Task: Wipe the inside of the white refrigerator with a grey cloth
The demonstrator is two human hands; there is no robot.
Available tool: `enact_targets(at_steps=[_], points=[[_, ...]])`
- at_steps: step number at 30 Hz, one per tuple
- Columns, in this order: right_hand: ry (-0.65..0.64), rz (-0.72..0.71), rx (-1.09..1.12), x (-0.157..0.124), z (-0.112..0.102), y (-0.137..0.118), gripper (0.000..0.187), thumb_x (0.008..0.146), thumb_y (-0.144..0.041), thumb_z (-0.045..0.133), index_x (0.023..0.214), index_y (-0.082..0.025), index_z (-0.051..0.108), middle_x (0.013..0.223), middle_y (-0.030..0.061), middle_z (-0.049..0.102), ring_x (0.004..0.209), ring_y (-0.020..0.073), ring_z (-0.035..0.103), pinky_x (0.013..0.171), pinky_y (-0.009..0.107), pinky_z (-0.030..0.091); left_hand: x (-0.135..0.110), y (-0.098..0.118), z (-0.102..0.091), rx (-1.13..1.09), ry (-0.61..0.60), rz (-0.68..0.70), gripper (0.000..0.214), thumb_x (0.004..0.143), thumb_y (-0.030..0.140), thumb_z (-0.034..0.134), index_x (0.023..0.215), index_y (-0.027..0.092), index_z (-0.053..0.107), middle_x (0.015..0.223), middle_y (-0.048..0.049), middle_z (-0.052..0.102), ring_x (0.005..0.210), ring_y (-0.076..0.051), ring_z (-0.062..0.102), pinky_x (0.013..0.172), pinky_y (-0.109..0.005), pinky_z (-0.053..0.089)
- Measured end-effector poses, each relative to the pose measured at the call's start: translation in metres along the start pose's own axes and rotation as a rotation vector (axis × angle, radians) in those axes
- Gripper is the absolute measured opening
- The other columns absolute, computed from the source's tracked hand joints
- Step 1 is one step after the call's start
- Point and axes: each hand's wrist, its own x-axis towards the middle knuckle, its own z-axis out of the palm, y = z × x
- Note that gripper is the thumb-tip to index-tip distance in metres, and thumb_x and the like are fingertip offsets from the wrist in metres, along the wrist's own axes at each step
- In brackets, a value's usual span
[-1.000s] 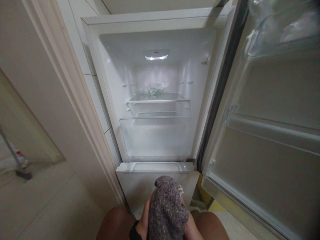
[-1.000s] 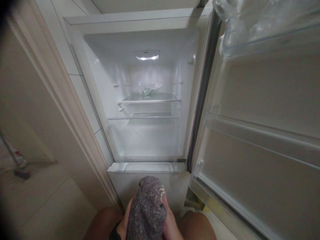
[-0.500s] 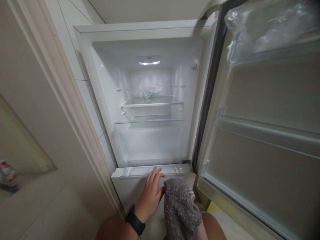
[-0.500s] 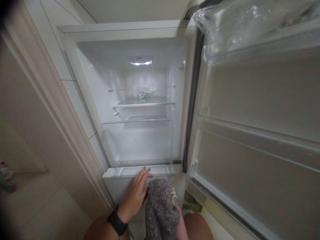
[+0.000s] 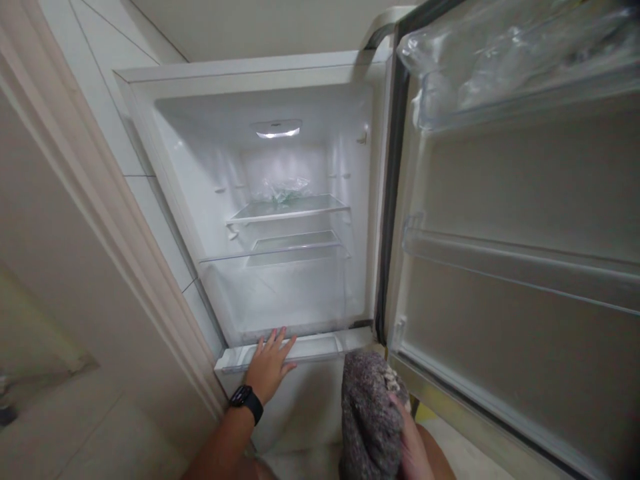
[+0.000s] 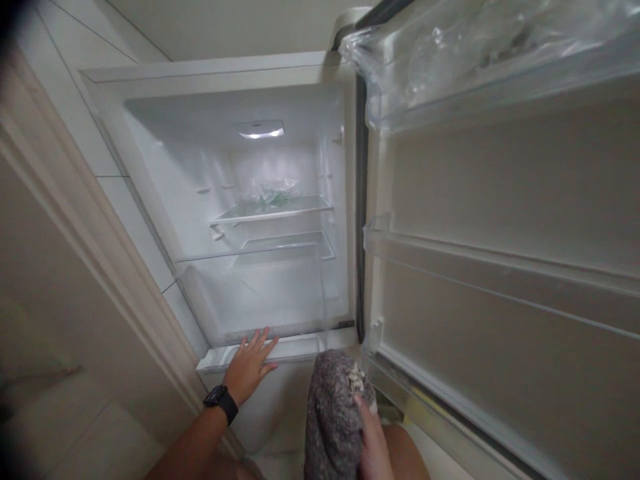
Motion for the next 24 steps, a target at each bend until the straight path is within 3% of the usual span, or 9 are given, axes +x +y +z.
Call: enact_targets(at_steps=[3, 7, 12, 17, 21, 24], points=[[0.146, 0.002, 0.075, 0.007, 0.002, -0.007, 0.064, 0.065, -0.064, 0.081, 0.116, -0.026, 0.074, 0.104, 0.0082, 0.082, 0.109, 0.0344, 0.074, 0.099, 0.051, 0.058, -0.015, -0.026, -0.002, 0.036, -0.027, 0.009, 0.069, 0.097, 0.045, 0.060, 0.160, 0.040, 0.032, 0.172, -0.0034, 0.025, 0.158, -0.033, 0.024, 0.127, -0.059, 0.025], [0.117, -0.159, 0.128, 0.018, 0.025, -0.025, 0.069, 0.071, -0.057, 0.081, 0.132, -0.030, 0.065, 0.119, 0.0071, 0.079, 0.109, 0.0293, 0.074, 0.101, 0.046, 0.056, -0.034, -0.054, -0.009, 0.035, -0.066, 0.025, 0.065, 0.097, 0.049, 0.057, 0.159, 0.041, 0.036, 0.171, -0.0018, 0.029, 0.155, -0.028, 0.033, 0.128, -0.050, 0.026], [0.072, -0.349, 0.108, 0.049, 0.071, -0.055, 0.074, 0.075, -0.053, 0.079, 0.140, -0.026, 0.057, 0.135, 0.0105, 0.071, 0.121, 0.0276, 0.068, 0.108, 0.044, 0.051, -0.040, -0.059, -0.011, -0.018, -0.052, 0.024, 0.060, 0.097, 0.055, 0.055, 0.155, 0.042, 0.043, 0.160, -0.0024, 0.049, 0.142, -0.026, 0.050, 0.124, -0.045, 0.032], [0.132, -0.726, -0.049, 0.092, 0.115, -0.096, 0.065, 0.081, -0.052, 0.074, 0.137, -0.024, 0.058, 0.136, 0.0113, 0.069, 0.126, 0.0270, 0.063, 0.118, 0.052, 0.042, -0.035, -0.061, -0.008, -0.085, -0.041, 0.046, 0.061, 0.095, 0.058, 0.059, 0.152, 0.041, 0.047, 0.149, -0.0023, 0.060, 0.135, -0.026, 0.055, 0.117, -0.044, 0.040], [-0.005, -0.982, -0.214, 0.121, 0.145, -0.136, 0.060, 0.082, -0.046, 0.075, 0.136, -0.027, 0.059, 0.139, 0.0096, 0.066, 0.127, 0.0252, 0.062, 0.117, 0.048, 0.043, -0.032, -0.067, -0.006, -0.124, -0.041, 0.056, 0.062, 0.095, 0.061, 0.058, 0.152, 0.042, 0.047, 0.147, -0.0019, 0.062, 0.133, -0.026, 0.056, 0.115, -0.046, 0.041], [-0.156, -1.019, -0.359, 0.139, 0.162, -0.148, 0.056, 0.083, -0.044, 0.073, 0.135, -0.029, 0.060, 0.141, 0.0074, 0.065, 0.128, 0.0231, 0.061, 0.117, 0.044, 0.044, -0.031, -0.069, -0.005, -0.131, -0.035, 0.056, 0.062, 0.094, 0.062, 0.057, 0.152, 0.042, 0.047, 0.147, -0.0017, 0.062, 0.133, -0.027, 0.057, 0.114, -0.047, 0.042]])
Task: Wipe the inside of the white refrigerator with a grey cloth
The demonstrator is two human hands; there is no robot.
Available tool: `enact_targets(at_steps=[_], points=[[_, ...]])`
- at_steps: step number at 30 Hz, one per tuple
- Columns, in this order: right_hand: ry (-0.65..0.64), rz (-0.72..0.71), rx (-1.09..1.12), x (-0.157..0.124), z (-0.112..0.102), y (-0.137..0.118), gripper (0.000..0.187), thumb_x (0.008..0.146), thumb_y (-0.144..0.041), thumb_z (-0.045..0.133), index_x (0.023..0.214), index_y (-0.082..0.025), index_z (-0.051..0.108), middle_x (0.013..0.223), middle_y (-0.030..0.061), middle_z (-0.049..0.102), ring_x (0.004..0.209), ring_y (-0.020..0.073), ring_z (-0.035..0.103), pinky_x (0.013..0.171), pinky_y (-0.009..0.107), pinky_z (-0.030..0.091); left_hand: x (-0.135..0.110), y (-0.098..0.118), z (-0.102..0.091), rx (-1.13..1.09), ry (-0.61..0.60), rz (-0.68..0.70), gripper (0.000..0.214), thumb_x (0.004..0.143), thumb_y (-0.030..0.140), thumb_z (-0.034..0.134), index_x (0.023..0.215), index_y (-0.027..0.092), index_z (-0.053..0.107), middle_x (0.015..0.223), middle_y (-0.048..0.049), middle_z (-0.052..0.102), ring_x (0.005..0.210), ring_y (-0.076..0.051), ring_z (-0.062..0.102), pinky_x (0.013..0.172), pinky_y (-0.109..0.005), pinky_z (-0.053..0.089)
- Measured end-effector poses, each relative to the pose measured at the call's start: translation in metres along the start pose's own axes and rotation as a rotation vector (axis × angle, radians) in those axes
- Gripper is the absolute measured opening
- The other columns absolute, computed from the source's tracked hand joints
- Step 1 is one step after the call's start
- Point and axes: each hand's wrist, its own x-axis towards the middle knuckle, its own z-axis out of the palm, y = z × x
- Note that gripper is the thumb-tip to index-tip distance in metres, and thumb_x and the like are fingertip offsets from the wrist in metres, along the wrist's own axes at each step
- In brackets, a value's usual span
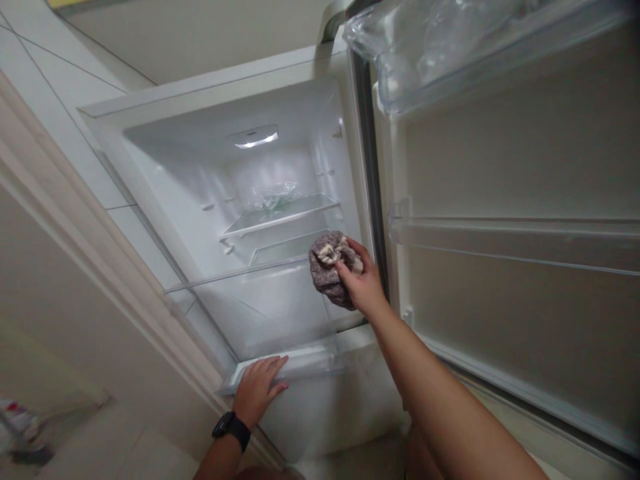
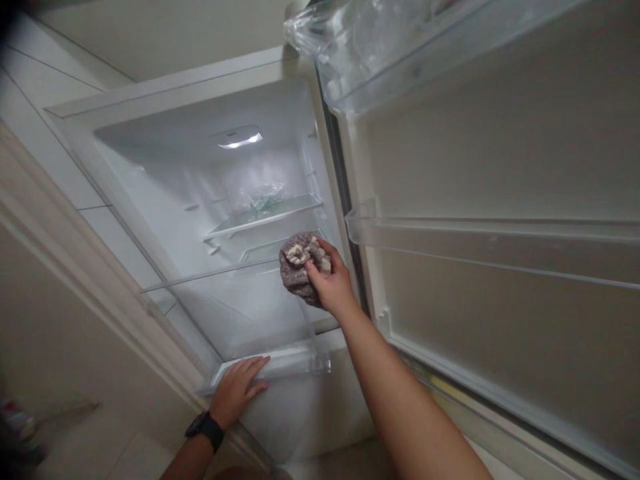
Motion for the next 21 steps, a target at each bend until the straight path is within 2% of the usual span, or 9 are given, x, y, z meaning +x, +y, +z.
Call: enact_targets(at_steps=[2, 4, 9, 11, 13, 16, 21], points=[[-0.065, 0.042, 0.011, 0.000, 0.007, 0.013, 0.054, 0.085, -0.044, 0.070, 0.136, -0.028, 0.059, 0.140, 0.0070, 0.066, 0.127, 0.0218, 0.062, 0.116, 0.043, 0.045, 0.001, 0.000, 0.001, 0.002, -0.001, 0.004, 0.068, 0.090, 0.066, 0.062, 0.152, 0.042, 0.048, 0.147, -0.0023, 0.062, 0.133, -0.028, 0.057, 0.113, -0.048, 0.042], [-0.060, 0.122, 0.037, -0.014, 0.009, 0.034, 0.054, 0.085, -0.044, 0.067, 0.135, -0.026, 0.057, 0.136, 0.0079, 0.068, 0.123, 0.0213, 0.065, 0.114, 0.043, 0.047, 0.002, 0.000, 0.002, 0.004, 0.005, 0.005, 0.071, 0.087, 0.068, 0.064, 0.151, 0.041, 0.050, 0.147, -0.0026, 0.062, 0.133, -0.029, 0.057, 0.112, -0.047, 0.043], [-0.041, 0.440, -0.056, -0.091, -0.011, 0.100, 0.055, 0.082, -0.047, 0.065, 0.132, -0.025, 0.056, 0.129, 0.0078, 0.072, 0.120, 0.0221, 0.066, 0.114, 0.046, 0.047, 0.003, 0.003, 0.002, -0.011, 0.033, -0.011, 0.058, 0.094, 0.065, 0.056, 0.148, 0.043, 0.052, 0.144, 0.0000, 0.064, 0.131, -0.026, 0.058, 0.111, -0.046, 0.044], [-0.039, 0.518, -0.093, -0.120, -0.023, 0.117, 0.055, 0.081, -0.050, 0.065, 0.127, -0.022, 0.059, 0.124, 0.0105, 0.073, 0.116, 0.0257, 0.067, 0.112, 0.051, 0.047, 0.003, 0.003, 0.002, -0.017, 0.031, -0.016, 0.058, 0.094, 0.066, 0.054, 0.147, 0.042, 0.053, 0.144, -0.0001, 0.064, 0.130, -0.026, 0.059, 0.111, -0.046, 0.044], [-0.034, 0.560, -0.113, -0.135, -0.030, 0.124, 0.054, 0.079, -0.051, 0.066, 0.121, -0.019, 0.062, 0.118, 0.0127, 0.075, 0.110, 0.0285, 0.069, 0.108, 0.054, 0.049, 0.004, 0.004, 0.002, -0.023, 0.030, -0.016, 0.058, 0.095, 0.066, 0.054, 0.147, 0.042, 0.053, 0.143, -0.0006, 0.064, 0.130, -0.026, 0.059, 0.110, -0.046, 0.044], [-0.046, 0.575, -0.102, -0.126, -0.029, 0.117, 0.051, 0.078, -0.050, 0.068, 0.119, -0.020, 0.065, 0.112, 0.0100, 0.076, 0.103, 0.0270, 0.071, 0.102, 0.049, 0.053, 0.004, 0.005, 0.001, -0.029, 0.032, -0.018, 0.057, 0.095, 0.066, 0.054, 0.147, 0.042, 0.053, 0.143, -0.0005, 0.064, 0.130, -0.026, 0.059, 0.110, -0.046, 0.044], [-0.039, 0.491, 0.018, -0.072, -0.006, 0.082, 0.051, 0.083, -0.054, 0.066, 0.126, -0.027, 0.062, 0.121, 0.0049, 0.074, 0.112, 0.0222, 0.068, 0.106, 0.041, 0.050, 0.003, 0.007, 0.001, -0.023, 0.028, -0.042, 0.058, 0.094, 0.066, 0.055, 0.147, 0.042, 0.054, 0.143, -0.0005, 0.064, 0.130, -0.026, 0.058, 0.111, -0.047, 0.043]])
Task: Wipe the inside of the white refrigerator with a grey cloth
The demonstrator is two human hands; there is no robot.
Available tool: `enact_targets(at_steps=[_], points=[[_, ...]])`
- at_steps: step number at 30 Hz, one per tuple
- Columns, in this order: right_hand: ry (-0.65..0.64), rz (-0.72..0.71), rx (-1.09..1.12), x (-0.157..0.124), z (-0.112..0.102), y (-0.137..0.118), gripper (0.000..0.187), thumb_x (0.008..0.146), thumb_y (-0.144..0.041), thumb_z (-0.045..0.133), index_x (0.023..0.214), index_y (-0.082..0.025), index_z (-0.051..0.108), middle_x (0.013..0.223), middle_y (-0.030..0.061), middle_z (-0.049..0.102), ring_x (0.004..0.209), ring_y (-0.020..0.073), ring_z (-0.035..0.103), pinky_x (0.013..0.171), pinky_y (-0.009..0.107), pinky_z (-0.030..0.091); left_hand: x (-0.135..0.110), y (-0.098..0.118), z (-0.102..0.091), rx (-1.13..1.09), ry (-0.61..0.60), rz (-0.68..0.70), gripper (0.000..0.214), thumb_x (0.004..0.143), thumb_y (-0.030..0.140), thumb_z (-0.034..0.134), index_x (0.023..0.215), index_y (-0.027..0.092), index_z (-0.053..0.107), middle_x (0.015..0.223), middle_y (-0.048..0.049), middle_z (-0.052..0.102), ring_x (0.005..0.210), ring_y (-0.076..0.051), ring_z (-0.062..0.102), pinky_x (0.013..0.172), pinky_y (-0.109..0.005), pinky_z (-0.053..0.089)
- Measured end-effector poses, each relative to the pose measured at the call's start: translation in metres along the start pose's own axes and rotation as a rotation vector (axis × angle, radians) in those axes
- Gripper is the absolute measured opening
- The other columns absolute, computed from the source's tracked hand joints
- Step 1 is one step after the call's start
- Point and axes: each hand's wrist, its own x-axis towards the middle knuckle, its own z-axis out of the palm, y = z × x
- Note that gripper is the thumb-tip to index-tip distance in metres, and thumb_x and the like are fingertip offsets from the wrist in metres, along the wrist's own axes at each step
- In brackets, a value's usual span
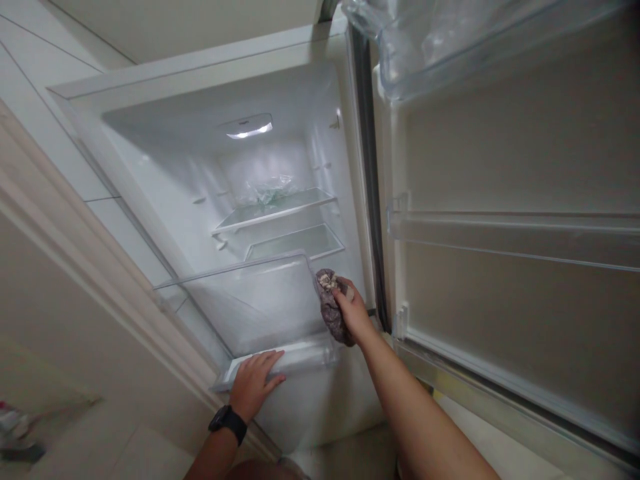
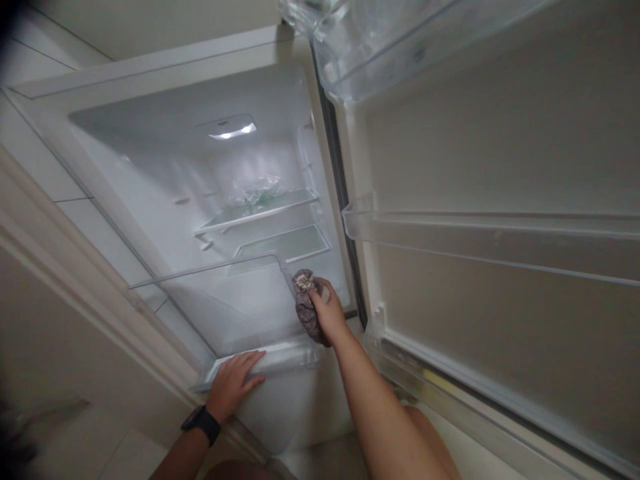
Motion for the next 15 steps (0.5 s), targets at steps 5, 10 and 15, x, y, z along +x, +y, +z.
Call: enact_targets(at_steps=[5, 10, 15], points=[[-0.081, 0.030, 0.090, 0.002, 0.005, -0.027, 0.061, 0.076, -0.053, 0.075, 0.127, -0.025, 0.060, 0.121, 0.0065, 0.074, 0.111, 0.0229, 0.068, 0.104, 0.041, 0.050, -0.001, -0.001, 0.001, -0.008, 0.000, 0.002, 0.059, 0.094, 0.066, 0.056, 0.148, 0.042, 0.053, 0.145, -0.0018, 0.063, 0.132, -0.026, 0.057, 0.113, -0.047, 0.041], [0.019, 0.083, 0.047, -0.023, -0.007, -0.005, 0.066, 0.073, -0.055, 0.076, 0.127, -0.021, 0.058, 0.120, 0.0106, 0.074, 0.110, 0.0259, 0.069, 0.106, 0.046, 0.050, -0.002, -0.001, 0.004, 0.006, 0.024, 0.005, 0.062, 0.092, 0.066, 0.057, 0.149, 0.040, 0.053, 0.146, -0.0035, 0.062, 0.131, -0.027, 0.057, 0.112, -0.047, 0.040], [0.178, 0.073, -0.077, -0.052, -0.020, 0.021, 0.075, 0.071, -0.059, 0.076, 0.131, -0.019, 0.057, 0.118, 0.0146, 0.075, 0.105, 0.0284, 0.071, 0.102, 0.050, 0.054, -0.005, 0.005, 0.002, 0.026, 0.036, 0.018, 0.062, 0.090, 0.064, 0.061, 0.147, 0.041, 0.053, 0.145, -0.0032, 0.063, 0.131, -0.027, 0.057, 0.112, -0.047, 0.040]])
